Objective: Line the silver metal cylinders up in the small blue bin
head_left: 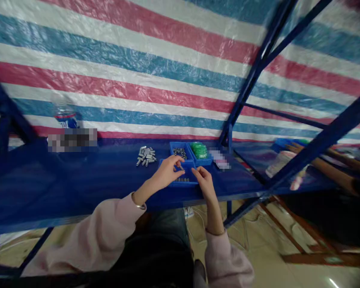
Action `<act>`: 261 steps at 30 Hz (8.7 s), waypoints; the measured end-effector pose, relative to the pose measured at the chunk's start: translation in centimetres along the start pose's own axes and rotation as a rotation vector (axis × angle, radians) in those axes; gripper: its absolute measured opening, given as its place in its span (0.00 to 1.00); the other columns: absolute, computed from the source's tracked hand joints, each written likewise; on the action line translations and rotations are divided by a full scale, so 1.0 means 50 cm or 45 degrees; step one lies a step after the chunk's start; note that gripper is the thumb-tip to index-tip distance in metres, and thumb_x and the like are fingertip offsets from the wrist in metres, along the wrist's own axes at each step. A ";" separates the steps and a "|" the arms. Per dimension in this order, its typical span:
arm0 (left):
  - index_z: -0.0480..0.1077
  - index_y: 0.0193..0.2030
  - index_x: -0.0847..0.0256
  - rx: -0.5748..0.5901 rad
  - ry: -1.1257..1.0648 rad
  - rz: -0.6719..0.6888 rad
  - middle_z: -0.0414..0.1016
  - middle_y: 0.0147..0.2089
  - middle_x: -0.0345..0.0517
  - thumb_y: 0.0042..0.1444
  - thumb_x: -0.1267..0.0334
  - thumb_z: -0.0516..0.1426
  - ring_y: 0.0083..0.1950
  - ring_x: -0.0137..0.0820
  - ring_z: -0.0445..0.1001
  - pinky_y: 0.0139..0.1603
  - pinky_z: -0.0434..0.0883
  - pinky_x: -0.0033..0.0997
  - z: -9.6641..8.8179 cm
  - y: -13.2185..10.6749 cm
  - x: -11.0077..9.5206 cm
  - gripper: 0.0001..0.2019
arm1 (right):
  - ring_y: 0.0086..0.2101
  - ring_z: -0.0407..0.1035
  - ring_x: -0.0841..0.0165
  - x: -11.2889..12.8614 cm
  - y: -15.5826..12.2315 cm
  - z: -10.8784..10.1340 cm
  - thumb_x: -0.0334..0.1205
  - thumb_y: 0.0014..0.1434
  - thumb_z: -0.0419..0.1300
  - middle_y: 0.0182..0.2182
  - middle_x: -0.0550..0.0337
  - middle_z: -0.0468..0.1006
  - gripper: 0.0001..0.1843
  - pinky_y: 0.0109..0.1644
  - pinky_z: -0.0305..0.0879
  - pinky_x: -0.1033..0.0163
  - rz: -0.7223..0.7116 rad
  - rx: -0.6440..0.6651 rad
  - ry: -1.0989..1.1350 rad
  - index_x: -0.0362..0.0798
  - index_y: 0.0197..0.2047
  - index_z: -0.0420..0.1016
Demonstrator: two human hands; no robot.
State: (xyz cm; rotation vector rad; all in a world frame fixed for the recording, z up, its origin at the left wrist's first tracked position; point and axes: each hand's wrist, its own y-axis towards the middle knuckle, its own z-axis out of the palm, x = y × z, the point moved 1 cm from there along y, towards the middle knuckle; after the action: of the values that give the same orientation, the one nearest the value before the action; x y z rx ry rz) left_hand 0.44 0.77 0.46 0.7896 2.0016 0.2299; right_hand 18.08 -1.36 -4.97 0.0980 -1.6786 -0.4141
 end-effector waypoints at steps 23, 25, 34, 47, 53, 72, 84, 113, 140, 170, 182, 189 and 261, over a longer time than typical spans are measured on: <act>0.61 0.37 0.63 0.455 -0.178 -0.115 0.69 0.28 0.38 0.48 0.72 0.56 0.31 0.30 0.70 0.30 0.64 0.27 0.081 0.034 0.013 0.10 | 0.23 0.50 0.76 -0.004 -0.001 0.002 0.49 0.53 0.60 0.20 0.68 0.56 0.18 0.26 0.45 0.67 0.020 0.028 0.101 0.47 0.22 0.60; 0.61 0.40 0.63 0.486 -0.181 -0.080 0.71 0.31 0.41 0.51 0.72 0.55 0.33 0.30 0.72 0.34 0.67 0.28 0.073 0.030 0.006 0.09 | 0.23 0.49 0.75 -0.005 -0.001 0.002 0.48 0.53 0.60 0.20 0.68 0.56 0.18 0.27 0.45 0.67 0.021 0.029 0.097 0.47 0.22 0.60; 0.66 0.45 0.60 -0.115 0.255 0.171 0.69 0.46 0.48 0.56 0.68 0.50 0.51 0.34 0.68 0.55 0.64 0.36 -0.085 0.001 0.033 0.10 | 0.22 0.44 0.76 -0.001 -0.003 0.004 0.47 0.53 0.60 0.20 0.69 0.49 0.20 0.26 0.42 0.67 0.039 0.011 0.099 0.48 0.21 0.54; 0.65 0.54 0.59 0.166 0.883 -0.490 0.68 0.57 0.53 0.54 0.63 0.53 0.57 0.43 0.67 0.55 0.63 0.39 -0.213 -0.092 0.204 0.19 | 0.21 0.44 0.76 0.000 -0.001 0.005 0.49 0.51 0.61 0.18 0.70 0.50 0.21 0.26 0.43 0.66 0.040 -0.009 0.074 0.49 0.21 0.54; 0.68 0.50 0.60 0.135 0.815 -0.402 0.72 0.50 0.52 0.54 0.67 0.51 0.51 0.41 0.71 0.51 0.65 0.36 -0.209 -0.090 0.208 0.16 | 0.21 0.44 0.75 0.003 -0.003 0.005 0.53 0.50 0.61 0.18 0.70 0.49 0.22 0.25 0.43 0.66 0.041 -0.010 0.045 0.49 0.21 0.54; 0.70 0.44 0.59 0.106 0.663 -0.377 0.69 0.32 0.44 0.52 0.60 0.54 0.34 0.34 0.70 0.36 0.65 0.31 -0.210 -0.092 0.228 0.13 | 0.22 0.44 0.76 0.000 -0.003 0.006 0.51 0.51 0.61 0.18 0.69 0.50 0.22 0.26 0.43 0.66 0.042 -0.001 0.064 0.49 0.21 0.54; 0.69 0.41 0.60 -0.364 0.281 -0.130 0.70 0.38 0.43 0.52 0.51 0.57 0.37 0.30 0.69 0.38 0.67 0.28 -0.197 -0.065 0.147 0.16 | 0.21 0.44 0.75 0.000 -0.003 0.004 0.52 0.50 0.60 0.18 0.70 0.50 0.22 0.26 0.43 0.66 0.042 -0.005 0.052 0.49 0.21 0.54; 0.73 0.39 0.57 0.644 0.968 -0.200 0.57 0.64 0.55 0.47 0.63 0.59 0.66 0.48 0.51 0.63 0.41 0.55 -0.101 -0.011 0.007 0.10 | 0.21 0.45 0.75 0.005 -0.004 0.001 0.51 0.50 0.61 0.18 0.70 0.50 0.21 0.26 0.43 0.66 0.048 -0.001 0.080 0.49 0.21 0.55; 0.73 0.37 0.61 0.590 1.037 -0.273 0.52 0.67 0.59 0.55 0.62 0.54 0.66 0.49 0.52 0.64 0.43 0.55 -0.091 -0.023 0.002 0.09 | 0.22 0.45 0.75 -0.004 -0.001 0.002 0.49 0.51 0.60 0.20 0.69 0.50 0.20 0.27 0.43 0.66 0.047 0.004 0.086 0.48 0.21 0.55; 0.60 0.59 0.61 0.186 0.974 -0.496 0.64 0.60 0.54 0.58 0.66 0.45 0.60 0.43 0.63 0.57 0.61 0.46 -0.212 -0.035 0.252 0.21 | 0.22 0.44 0.75 -0.001 -0.003 0.005 0.50 0.51 0.61 0.19 0.69 0.49 0.21 0.26 0.43 0.66 0.055 -0.010 0.082 0.49 0.21 0.54; 0.69 0.46 0.62 0.136 0.980 -0.396 0.72 0.47 0.52 0.57 0.63 0.49 0.47 0.38 0.72 0.50 0.66 0.34 -0.214 -0.043 0.249 0.13 | 0.22 0.45 0.75 -0.003 -0.001 0.005 0.51 0.50 0.61 0.19 0.69 0.50 0.21 0.26 0.44 0.66 0.062 -0.013 0.069 0.49 0.21 0.54; 0.69 0.44 0.60 0.133 0.942 -0.471 0.73 0.46 0.50 0.55 0.64 0.52 0.46 0.37 0.72 0.47 0.66 0.31 -0.223 -0.045 0.248 0.11 | 0.22 0.44 0.75 0.000 -0.002 0.006 0.53 0.49 0.61 0.18 0.70 0.49 0.22 0.26 0.43 0.66 0.064 -0.015 0.066 0.49 0.21 0.53; 0.69 0.36 0.60 0.342 1.005 0.143 0.75 0.35 0.46 0.51 0.59 0.60 0.39 0.38 0.72 0.37 0.66 0.32 -0.064 0.006 0.047 0.08 | 0.22 0.45 0.76 -0.008 0.000 0.001 0.49 0.51 0.60 0.19 0.70 0.50 0.21 0.26 0.43 0.66 0.073 -0.017 0.063 0.48 0.21 0.54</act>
State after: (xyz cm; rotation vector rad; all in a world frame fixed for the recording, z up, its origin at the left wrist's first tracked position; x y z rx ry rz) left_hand -2.90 2.95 0.66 1.0955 2.7708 0.3863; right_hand 18.11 -1.25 -5.34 0.0497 -1.6255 -0.3769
